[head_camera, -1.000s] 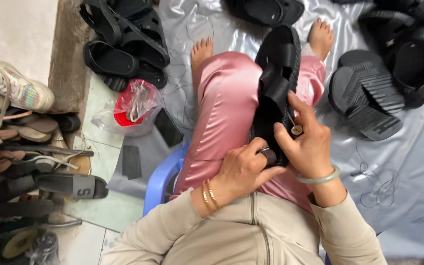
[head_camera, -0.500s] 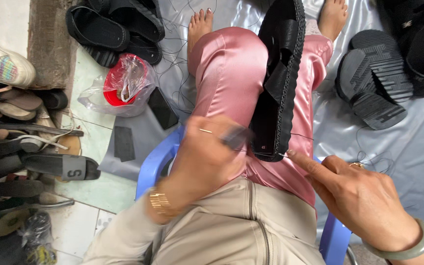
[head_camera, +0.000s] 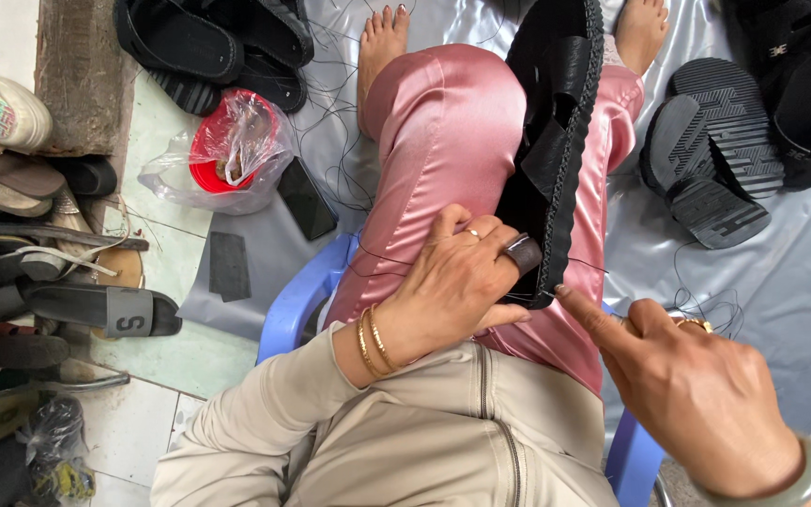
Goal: The person sits cross-legged on a chair and sews a black slip-on shoe using a needle and thread. They repeatedly push the needle through the shoe's sole and pull the thread tight to secure the stitching.
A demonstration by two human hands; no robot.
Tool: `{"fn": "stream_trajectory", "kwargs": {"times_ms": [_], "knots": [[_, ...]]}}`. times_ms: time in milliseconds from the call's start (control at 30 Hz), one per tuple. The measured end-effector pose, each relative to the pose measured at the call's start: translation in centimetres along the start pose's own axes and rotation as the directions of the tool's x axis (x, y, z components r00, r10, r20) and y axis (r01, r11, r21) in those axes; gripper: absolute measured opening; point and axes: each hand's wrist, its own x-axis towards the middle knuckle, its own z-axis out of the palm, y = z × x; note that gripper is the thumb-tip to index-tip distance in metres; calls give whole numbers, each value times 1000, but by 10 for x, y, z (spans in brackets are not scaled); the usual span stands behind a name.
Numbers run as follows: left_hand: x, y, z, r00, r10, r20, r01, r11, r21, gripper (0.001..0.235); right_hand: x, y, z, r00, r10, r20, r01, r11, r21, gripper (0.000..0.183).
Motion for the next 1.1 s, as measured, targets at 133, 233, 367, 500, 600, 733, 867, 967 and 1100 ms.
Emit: {"fn": "stream_trajectory", "kwargs": {"times_ms": [133, 233, 367, 500, 600, 733, 867, 967, 1100], "knots": [[6, -5, 9, 995, 92, -27, -91, 995, 48, 51, 1, -4, -1, 1000, 12, -12, -13, 997, -77, 62], [9, -10, 13, 988, 153, -21, -150, 982, 111, 47, 11, -1, 10, 1000, 6, 8, -7, 997, 76, 48], [11, -14, 16, 979, 202, -23, -193, 959, 210, 50, 17, -7, 31, 998, 52, -48, -32, 935, 352, 30], [8, -13, 14, 976, 207, -67, -191, 963, 189, 50, 16, -12, 43, 997, 77, -2, -68, 895, 441, 28], [0, -8, 6, 984, 176, -38, -172, 980, 97, 56, 11, -13, 37, 994, 89, -68, -38, 841, 540, 12], [-9, 2, -17, 968, 196, -154, -217, 966, -139, 27, 10, -20, 33, 983, 138, -121, -65, 880, 471, 19], [-26, 12, -27, 986, 133, -98, -166, 800, -577, 21, 5, -30, 40, 972, 122, -199, -23, 899, 436, 18], [-30, 9, -51, 950, 152, 271, 254, 125, -959, 13, 0, -28, 42, 972, 139, -189, -43, 897, 441, 17], [-29, 7, -13, 934, -223, 279, 352, 431, -831, 17, 4, -25, 35, 981, 139, -133, -63, 885, 461, 14]]}}
